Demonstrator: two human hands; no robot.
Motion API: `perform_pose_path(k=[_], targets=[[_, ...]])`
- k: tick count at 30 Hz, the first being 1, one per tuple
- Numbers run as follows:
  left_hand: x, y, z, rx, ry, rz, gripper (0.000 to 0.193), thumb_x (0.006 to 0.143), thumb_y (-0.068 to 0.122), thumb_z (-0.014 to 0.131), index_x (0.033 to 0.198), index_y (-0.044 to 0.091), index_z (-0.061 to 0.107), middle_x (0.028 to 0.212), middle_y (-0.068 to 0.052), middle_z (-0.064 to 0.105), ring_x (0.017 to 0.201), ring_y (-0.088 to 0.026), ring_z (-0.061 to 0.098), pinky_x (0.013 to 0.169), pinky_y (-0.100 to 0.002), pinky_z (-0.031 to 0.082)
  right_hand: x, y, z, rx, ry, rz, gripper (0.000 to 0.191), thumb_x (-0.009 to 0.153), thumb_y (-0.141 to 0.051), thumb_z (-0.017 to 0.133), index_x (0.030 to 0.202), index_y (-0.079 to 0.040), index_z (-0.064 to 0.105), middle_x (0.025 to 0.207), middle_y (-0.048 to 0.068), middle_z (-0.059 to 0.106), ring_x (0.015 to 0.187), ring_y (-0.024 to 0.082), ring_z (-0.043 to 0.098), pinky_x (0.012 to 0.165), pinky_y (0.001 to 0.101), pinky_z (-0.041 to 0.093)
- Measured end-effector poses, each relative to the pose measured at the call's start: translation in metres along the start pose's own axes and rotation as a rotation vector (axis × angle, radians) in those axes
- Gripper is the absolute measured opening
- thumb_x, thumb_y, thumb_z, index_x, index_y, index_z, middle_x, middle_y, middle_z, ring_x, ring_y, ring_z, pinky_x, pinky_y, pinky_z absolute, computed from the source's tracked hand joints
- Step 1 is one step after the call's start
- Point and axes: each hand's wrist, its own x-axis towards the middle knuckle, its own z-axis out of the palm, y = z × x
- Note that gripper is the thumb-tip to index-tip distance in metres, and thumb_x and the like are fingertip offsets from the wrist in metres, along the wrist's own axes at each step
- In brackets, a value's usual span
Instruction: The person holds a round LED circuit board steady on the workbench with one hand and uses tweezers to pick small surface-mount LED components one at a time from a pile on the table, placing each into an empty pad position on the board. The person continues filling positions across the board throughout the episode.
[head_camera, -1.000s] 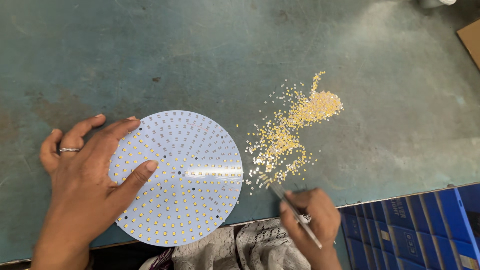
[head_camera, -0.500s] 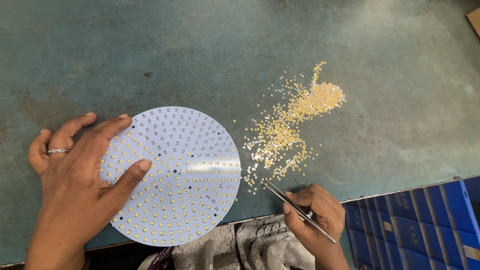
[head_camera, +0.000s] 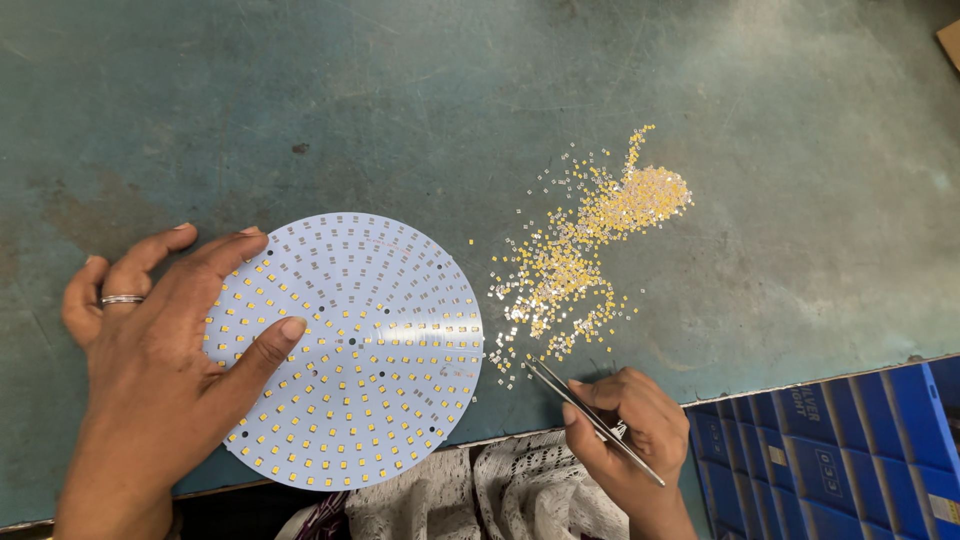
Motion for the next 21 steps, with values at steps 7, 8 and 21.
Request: perform_pose_path(k=[7,8,21], targets=[[-0.002,0.0,-0.001,0.018,0.001,0.0,0.058,0.09,0.044,0.071,0.137,0.011,0.062,0.137,-0.007,0.066,0.142,-0.032,0.045,0.121,-0.055,0.012,-0.004,-0.009,0.01,0.107,-0.046,-0.015,0.022,0.077,0.0,0.08,0.075,0.0,0.058,0.071,0.007,0.065,0.057,0.015,0.058,0.055,0.0254,0.049],[-0.002,0.0,0.0,0.01,0.003,0.0,0.058,0.09,0.043,0.072,0.137,0.011,0.062,0.137,-0.008,0.066,0.142,-0.033,0.045,0.121,-0.055,0.013,-0.003,-0.013,0.015,0.118,-0.081,-0.033,0.02,0.074,-0.001,0.08,0.076,0.0,0.061,0.07,0.007,0.065,0.056,0.015,0.058,0.054,0.0261,0.047],[-0.001,0.003,-0.002,-0.022,-0.013,-0.027,0.056,0.091,0.043,0.073,0.135,0.01,0.063,0.135,-0.009,0.068,0.141,-0.036,0.045,0.119,-0.056,0.013,0.016,-0.04,0.04,0.167,-0.236,-0.148,0.019,0.072,-0.004,0.083,0.081,-0.001,0.067,0.074,0.007,0.071,0.059,0.017,0.064,0.053,0.0286,0.047]])
